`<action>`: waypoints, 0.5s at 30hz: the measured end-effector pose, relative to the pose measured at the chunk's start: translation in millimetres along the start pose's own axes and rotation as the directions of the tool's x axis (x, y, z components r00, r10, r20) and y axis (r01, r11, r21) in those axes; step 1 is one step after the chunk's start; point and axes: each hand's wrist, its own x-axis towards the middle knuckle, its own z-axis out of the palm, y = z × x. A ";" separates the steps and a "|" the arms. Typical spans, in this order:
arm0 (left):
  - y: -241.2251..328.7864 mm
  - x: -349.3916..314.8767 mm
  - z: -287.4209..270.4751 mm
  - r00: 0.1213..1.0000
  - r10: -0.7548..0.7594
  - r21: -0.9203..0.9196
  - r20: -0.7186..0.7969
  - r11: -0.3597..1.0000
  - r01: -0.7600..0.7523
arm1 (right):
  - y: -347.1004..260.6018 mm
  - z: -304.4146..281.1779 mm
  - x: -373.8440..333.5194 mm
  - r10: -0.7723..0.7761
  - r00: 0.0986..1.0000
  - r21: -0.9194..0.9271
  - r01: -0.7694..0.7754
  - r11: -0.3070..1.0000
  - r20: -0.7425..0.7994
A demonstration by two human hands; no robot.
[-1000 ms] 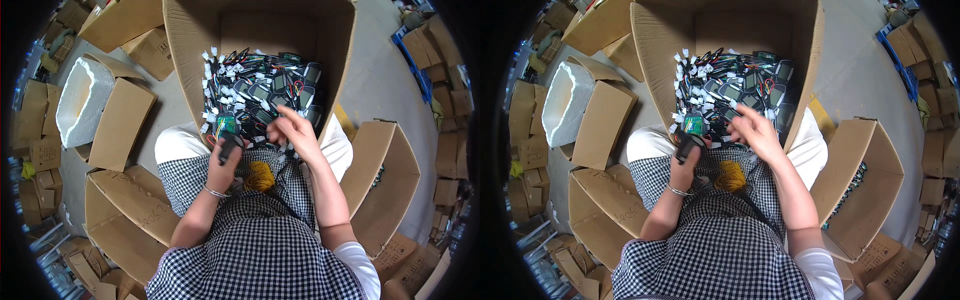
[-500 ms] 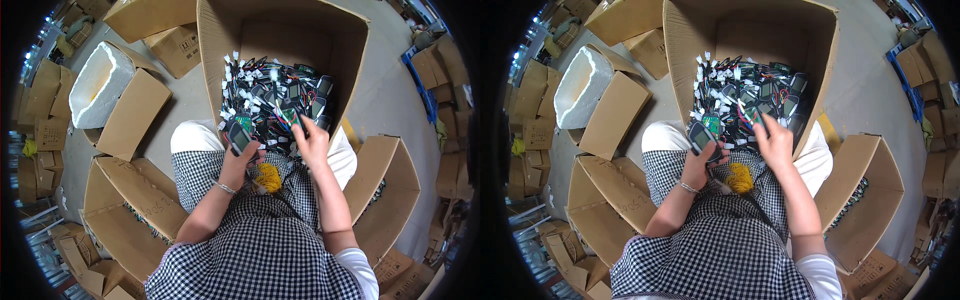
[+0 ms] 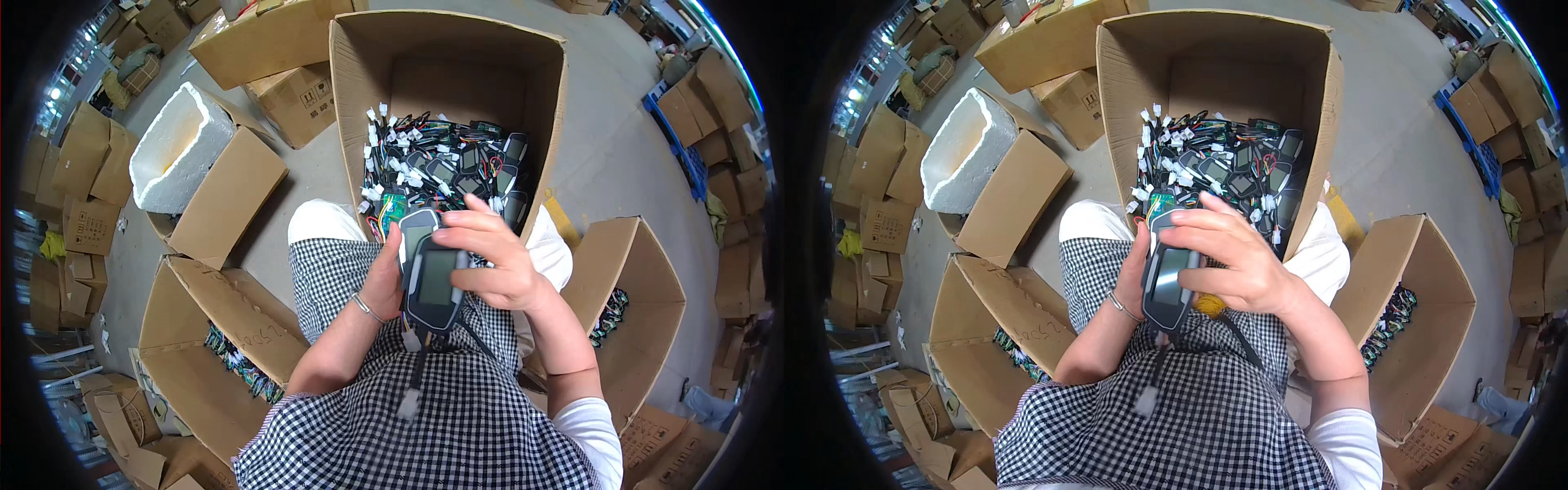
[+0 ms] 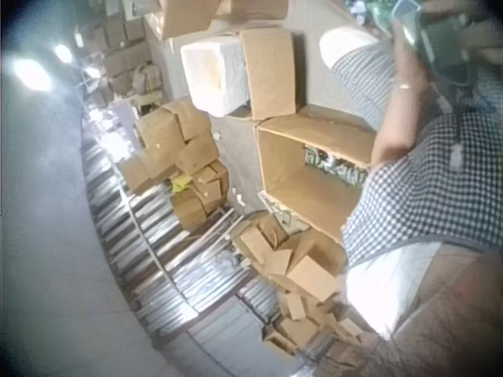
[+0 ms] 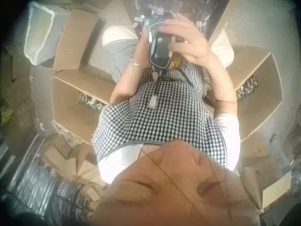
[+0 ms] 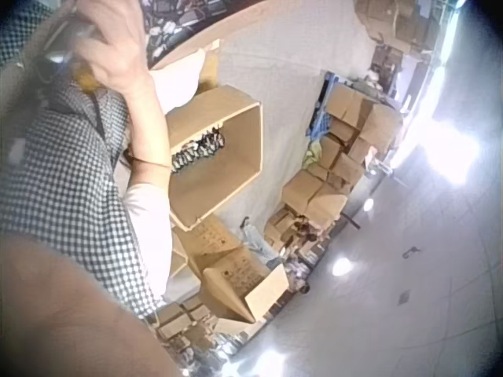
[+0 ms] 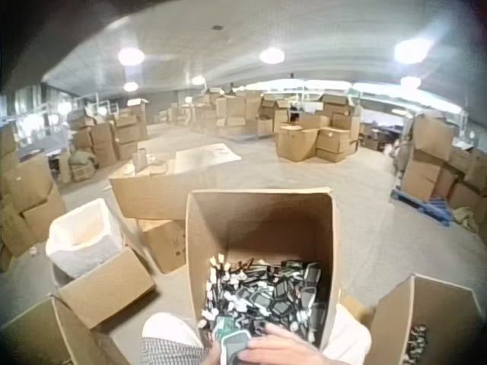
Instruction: Sorting electronic components with screens and wiring from a large central box into smaller boxes.
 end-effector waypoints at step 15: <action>10.2 2.3 15.8 0.965 -0.253 0.577 0.064 0.798 0.171 | 14.6 -10.4 37.7 0.077 0.877 -0.131 -0.016 0.991 0.474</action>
